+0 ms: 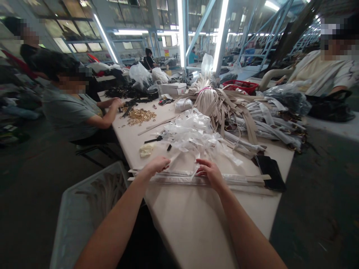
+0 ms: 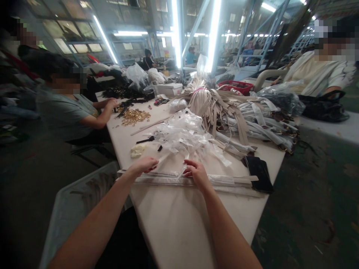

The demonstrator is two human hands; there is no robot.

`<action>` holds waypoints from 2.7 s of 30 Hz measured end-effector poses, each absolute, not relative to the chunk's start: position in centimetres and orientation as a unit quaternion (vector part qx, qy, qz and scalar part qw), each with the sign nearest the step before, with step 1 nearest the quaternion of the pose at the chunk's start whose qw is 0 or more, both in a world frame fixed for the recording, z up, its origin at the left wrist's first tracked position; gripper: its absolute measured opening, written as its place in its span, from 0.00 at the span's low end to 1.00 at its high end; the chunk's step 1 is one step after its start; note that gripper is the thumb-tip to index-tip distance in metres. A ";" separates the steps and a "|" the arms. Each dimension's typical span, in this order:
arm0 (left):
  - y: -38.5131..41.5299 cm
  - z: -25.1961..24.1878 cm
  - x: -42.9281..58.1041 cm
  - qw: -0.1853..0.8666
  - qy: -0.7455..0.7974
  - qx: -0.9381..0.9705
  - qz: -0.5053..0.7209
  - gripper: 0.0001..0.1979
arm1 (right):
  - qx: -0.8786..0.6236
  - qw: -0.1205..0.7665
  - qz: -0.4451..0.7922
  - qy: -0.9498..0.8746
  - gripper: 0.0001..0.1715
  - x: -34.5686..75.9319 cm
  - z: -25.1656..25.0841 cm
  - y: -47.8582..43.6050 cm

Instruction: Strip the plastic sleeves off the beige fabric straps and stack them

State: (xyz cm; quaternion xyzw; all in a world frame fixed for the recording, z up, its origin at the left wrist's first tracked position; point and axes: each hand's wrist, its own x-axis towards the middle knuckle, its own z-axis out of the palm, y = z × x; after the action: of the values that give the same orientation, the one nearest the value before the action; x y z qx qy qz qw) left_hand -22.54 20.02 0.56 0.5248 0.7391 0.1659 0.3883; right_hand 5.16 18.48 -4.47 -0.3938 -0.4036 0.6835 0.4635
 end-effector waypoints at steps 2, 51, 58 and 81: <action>16.0 -0.2 -20.3 0.464 0.701 0.508 0.190 0.16 | -0.379 0.452 0.698 -0.406 0.23 4.8 -4.2 18.1; 10.6 -3.7 -12.7 0.596 0.548 0.409 0.421 0.13 | -0.394 0.436 0.558 -0.586 0.13 2.9 -3.9 16.2; 10.3 -3.7 -12.3 0.603 0.558 0.390 0.415 0.17 | -0.402 0.444 0.583 -0.549 0.19 3.1 -4.3 16.4; 10.1 -2.5 -11.9 0.650 0.478 0.395 0.439 0.14 | -0.375 0.420 0.682 -0.467 0.08 4.4 -4.0 16.8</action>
State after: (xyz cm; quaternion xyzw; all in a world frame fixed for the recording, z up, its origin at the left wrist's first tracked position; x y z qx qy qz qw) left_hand -11.89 10.14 -2.51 0.3954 0.4778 0.4395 0.6497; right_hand 4.37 16.84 -4.00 -0.3747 -0.4668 0.6822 0.4199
